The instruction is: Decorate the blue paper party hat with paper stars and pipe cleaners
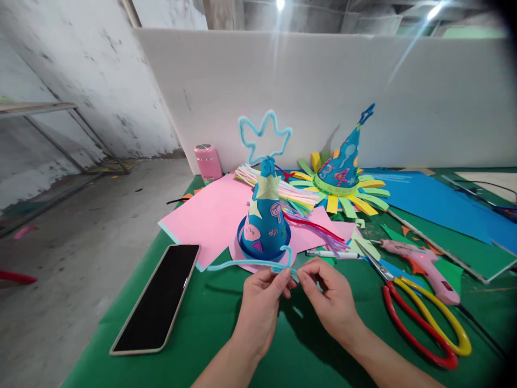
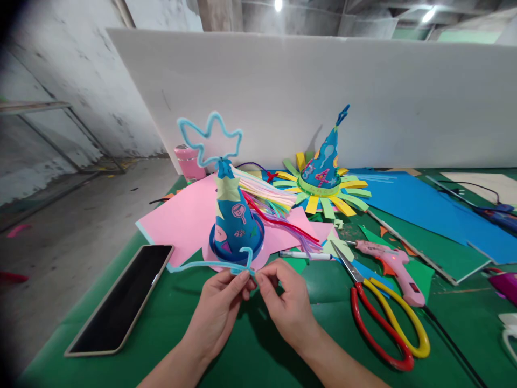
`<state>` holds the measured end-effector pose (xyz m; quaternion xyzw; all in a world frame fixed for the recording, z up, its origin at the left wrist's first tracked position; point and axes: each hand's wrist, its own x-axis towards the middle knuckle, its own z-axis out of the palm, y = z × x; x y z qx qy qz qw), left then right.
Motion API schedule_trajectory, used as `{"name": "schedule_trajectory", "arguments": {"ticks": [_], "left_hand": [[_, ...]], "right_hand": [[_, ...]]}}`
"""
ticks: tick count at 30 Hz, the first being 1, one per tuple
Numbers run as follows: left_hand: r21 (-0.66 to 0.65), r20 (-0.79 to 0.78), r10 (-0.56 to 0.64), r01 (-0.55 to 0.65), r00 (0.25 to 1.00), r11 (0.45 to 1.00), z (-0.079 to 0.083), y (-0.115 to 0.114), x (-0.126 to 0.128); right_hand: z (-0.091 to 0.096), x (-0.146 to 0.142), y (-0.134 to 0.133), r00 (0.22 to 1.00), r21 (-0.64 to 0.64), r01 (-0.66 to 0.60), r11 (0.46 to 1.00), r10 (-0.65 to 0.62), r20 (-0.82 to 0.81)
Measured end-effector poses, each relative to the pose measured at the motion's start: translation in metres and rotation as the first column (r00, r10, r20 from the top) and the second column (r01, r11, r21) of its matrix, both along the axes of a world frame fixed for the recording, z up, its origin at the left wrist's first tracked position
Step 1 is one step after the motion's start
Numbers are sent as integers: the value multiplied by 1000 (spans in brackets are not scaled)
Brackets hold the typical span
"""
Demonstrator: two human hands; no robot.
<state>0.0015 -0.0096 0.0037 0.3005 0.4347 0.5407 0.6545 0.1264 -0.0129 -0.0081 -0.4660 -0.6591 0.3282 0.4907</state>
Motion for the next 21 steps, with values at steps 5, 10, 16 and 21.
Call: {"name": "schedule_trajectory", "arguments": {"ticks": [5,10,16,21], "left_hand": [[-14,19,-41,41,999,999,3,-2,-2],[-45,24,-370,370,929,928,1,-9,0],[-28,17,-550,550,835,834,-4,-15,3],[-25,44,-616,618,786,786,-2,-17,0]], "right_hand": [[0,9,5,989,-80,-64,995,53,-141],[6,19,15,899,-325,-284,902,132,-419],[13,17,13,815,-448,-524,724,273,-512],[18,22,9,817,-375,-478,794,246,-521]]}}
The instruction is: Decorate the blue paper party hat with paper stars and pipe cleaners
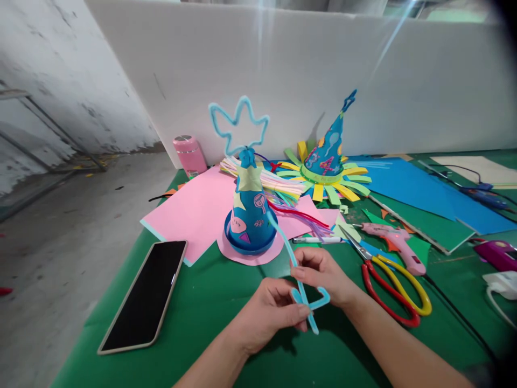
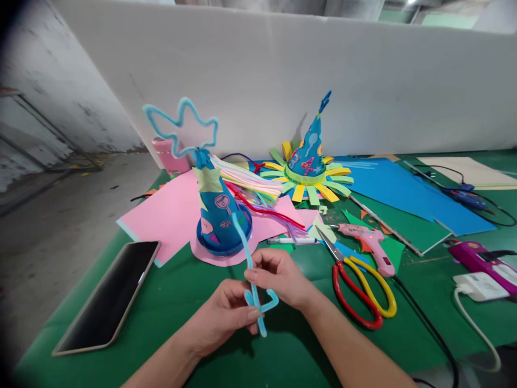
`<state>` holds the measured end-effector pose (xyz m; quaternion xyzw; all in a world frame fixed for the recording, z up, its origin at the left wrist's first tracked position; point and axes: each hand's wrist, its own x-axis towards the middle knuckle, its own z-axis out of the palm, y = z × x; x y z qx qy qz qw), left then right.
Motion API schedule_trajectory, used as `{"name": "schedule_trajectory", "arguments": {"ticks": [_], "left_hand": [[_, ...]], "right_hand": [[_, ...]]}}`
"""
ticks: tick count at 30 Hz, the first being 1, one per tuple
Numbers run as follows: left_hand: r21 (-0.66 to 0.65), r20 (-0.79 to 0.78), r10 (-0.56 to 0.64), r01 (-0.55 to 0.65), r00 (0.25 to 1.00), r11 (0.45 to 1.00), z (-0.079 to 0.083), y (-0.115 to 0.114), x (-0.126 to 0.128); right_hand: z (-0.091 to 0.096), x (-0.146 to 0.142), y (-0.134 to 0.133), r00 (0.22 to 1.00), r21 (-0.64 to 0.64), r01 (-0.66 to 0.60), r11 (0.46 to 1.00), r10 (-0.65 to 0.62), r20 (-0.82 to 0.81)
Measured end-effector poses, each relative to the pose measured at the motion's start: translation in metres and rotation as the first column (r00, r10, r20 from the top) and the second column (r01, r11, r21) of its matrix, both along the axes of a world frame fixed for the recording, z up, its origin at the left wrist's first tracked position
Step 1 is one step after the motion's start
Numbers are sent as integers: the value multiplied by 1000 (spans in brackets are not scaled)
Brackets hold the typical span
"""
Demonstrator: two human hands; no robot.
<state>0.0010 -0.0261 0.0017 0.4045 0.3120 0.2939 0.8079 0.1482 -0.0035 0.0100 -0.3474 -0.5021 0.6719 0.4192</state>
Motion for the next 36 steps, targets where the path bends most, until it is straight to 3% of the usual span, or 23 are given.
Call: {"name": "schedule_trajectory", "arguments": {"ticks": [3,5,9,16,18,20,23,25,29,36], "left_hand": [[-8,12,-17,17,1000,1000,3,0,-2],[-9,45,10,-10,999,1000,5,0,-2],[-42,120,173,-169,978,985,8,4,-1],[-168,201,417,-388,886,906,8,12,-4],[-159,192,462,-437,866,885,7,14,-5],[-141,171,502,-483,848,864,6,15,-5],[-114,134,548,-537,826,836,6,16,-3],[-94,106,573,-566,813,819,6,16,-2],[-39,42,623,-622,781,782,6,16,-1],[-3,-30,668,-668,744,744,2,15,2]], "right_hand": [[-1,1,-1,998,-6,60,998,-60,-20],[-4,0,0,996,-92,76,993,-79,-34],[-9,-3,0,980,-313,81,946,-132,-146],[-13,-9,-2,958,-403,29,915,-141,-251],[-15,-12,-4,958,-332,88,939,-171,-230],[-17,-13,-5,963,-169,200,965,-226,-149],[-17,-14,-8,951,100,305,947,-309,29],[-16,-14,-9,936,207,313,927,-338,101],[-15,-14,-8,910,265,336,903,-384,154],[-17,-16,-8,915,239,306,922,-354,194]]}}
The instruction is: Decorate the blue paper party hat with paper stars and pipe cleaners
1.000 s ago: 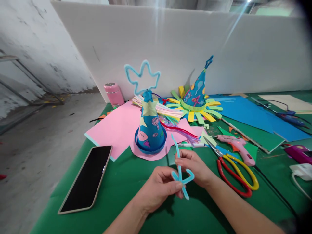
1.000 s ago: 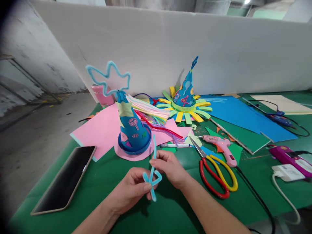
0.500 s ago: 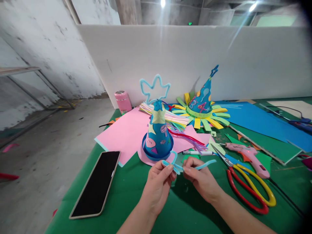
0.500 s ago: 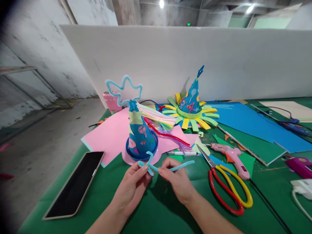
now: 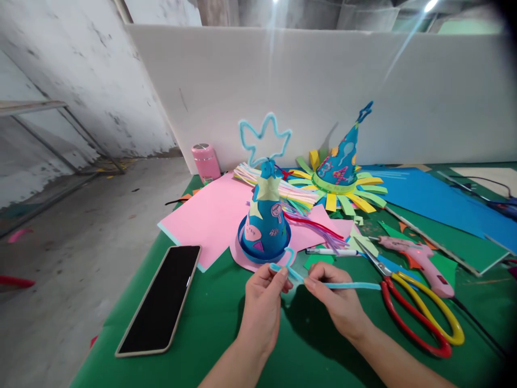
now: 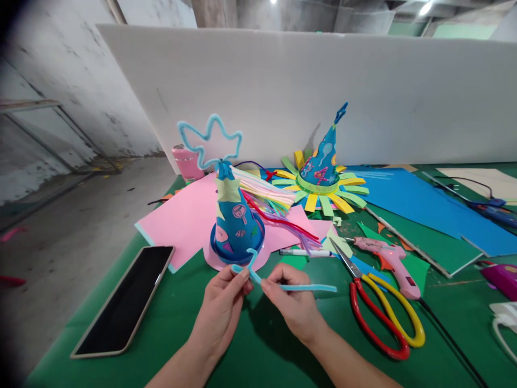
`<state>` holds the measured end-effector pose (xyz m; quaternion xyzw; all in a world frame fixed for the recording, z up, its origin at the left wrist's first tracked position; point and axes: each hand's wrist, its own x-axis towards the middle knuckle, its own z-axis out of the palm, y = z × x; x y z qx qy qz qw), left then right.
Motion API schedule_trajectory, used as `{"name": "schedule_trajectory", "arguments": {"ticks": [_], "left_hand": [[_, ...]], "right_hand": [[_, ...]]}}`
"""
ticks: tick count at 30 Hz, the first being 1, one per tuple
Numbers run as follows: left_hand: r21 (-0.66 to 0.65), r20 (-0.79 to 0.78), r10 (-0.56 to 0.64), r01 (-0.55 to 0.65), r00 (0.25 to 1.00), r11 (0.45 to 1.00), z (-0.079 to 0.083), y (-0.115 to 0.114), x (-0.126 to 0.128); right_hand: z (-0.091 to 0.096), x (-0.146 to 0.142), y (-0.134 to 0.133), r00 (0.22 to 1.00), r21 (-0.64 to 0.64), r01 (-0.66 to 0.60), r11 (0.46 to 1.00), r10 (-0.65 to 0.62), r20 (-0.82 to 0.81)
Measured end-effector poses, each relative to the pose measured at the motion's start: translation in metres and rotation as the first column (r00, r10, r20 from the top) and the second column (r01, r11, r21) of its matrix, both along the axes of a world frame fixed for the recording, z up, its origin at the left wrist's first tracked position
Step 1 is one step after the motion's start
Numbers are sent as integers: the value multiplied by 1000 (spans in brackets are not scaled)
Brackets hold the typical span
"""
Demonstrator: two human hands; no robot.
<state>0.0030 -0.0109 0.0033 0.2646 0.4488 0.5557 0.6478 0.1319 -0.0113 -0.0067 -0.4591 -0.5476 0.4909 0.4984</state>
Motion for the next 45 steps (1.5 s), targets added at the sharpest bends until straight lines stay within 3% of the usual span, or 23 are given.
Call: {"name": "schedule_trajectory", "arguments": {"ticks": [13,17,23,26,34,41,45], "left_hand": [[25,153,-66,63,986,998,-2,-4,6],[6,38,-83,83,996,997,-3,-6,6],[-93,-65,-184,177,981,980,-2,-4,3],[-67,-109,-186,179,977,982,-4,-3,1],[37,-211,-179,191,961,981,-6,-3,-4],[67,-216,-193,212,957,975,-9,-2,-5],[38,-220,-238,253,946,967,-10,0,-6]], "right_hand": [[-1,-14,5,976,-99,-84,992,62,-208],[1,-10,12,991,-92,-82,992,71,-116],[6,6,24,972,-104,-225,969,230,44],[10,6,27,964,-105,-245,964,254,76],[10,8,16,984,-144,-167,975,173,30],[5,8,10,992,-237,-123,964,122,-18],[4,6,14,995,-219,-93,971,84,-50]]}}
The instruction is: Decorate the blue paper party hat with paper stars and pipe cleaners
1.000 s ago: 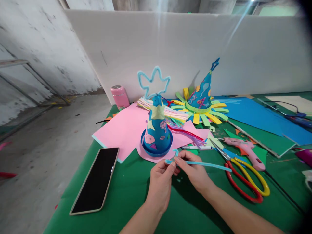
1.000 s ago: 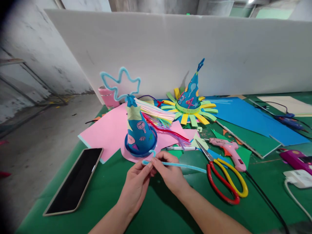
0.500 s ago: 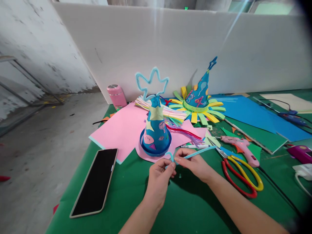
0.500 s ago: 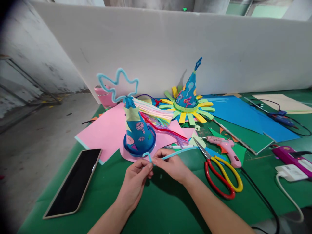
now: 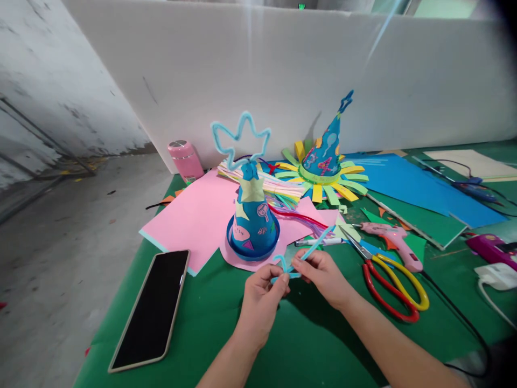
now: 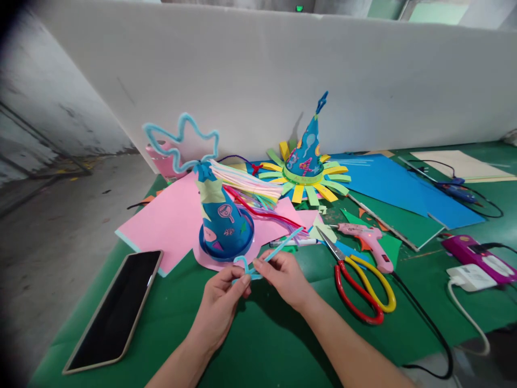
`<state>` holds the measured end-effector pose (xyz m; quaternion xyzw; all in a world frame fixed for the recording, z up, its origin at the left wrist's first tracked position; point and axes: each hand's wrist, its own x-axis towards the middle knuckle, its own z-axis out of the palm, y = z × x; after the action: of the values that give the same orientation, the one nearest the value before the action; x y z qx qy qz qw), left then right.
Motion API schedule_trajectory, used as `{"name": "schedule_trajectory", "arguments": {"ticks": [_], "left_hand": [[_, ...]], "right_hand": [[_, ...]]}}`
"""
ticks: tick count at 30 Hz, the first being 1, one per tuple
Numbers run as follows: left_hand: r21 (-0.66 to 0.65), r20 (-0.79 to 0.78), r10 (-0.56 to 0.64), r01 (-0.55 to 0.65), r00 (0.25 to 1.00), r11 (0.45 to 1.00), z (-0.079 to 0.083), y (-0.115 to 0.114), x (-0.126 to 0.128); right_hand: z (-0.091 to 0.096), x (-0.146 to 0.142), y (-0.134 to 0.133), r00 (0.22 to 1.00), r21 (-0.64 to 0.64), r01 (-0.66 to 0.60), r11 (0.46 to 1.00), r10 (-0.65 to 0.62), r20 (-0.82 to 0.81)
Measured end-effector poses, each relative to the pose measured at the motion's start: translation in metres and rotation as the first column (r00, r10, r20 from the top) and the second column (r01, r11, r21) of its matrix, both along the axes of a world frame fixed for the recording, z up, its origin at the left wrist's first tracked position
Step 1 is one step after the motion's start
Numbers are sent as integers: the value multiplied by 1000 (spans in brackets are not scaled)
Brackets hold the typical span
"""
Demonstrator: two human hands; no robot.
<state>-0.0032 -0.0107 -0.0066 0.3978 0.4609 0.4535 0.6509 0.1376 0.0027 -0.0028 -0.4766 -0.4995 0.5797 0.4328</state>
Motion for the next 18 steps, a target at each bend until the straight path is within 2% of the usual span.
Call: {"name": "schedule_trajectory", "arguments": {"ticks": [3,5,7,9,10,12,13,15,16,18], "left_hand": [[-19,24,-27,27,999,999,1,1,-1],[-29,52,-30,31,998,999,2,1,-2],[-45,68,-20,24,997,999,3,1,-2],[-62,73,-7,12,997,998,4,2,-2],[-69,74,2,3,997,998,5,3,-2],[-78,77,23,-17,997,997,4,3,-1],[-80,81,30,-24,996,997,4,4,-1],[-80,92,41,-34,995,996,4,4,-1],[-80,99,43,-35,994,996,4,4,0],[-81,109,39,-31,993,996,4,3,0]], "right_hand": [[3,-1,2,999,32,18,999,-19,39],[9,3,-1,993,45,-26,999,21,117],[16,14,-9,970,50,-67,996,53,238],[21,36,-22,913,74,-13,997,-18,407],[22,51,-31,850,117,74,990,-124,511],[16,84,-50,617,253,233,939,-344,708],[10,101,-60,509,314,258,914,-405,760],[-4,130,-78,313,368,251,895,-435,844],[-12,141,-85,240,370,238,898,-423,874],[-24,155,-93,162,384,221,896,-422,892]]}}
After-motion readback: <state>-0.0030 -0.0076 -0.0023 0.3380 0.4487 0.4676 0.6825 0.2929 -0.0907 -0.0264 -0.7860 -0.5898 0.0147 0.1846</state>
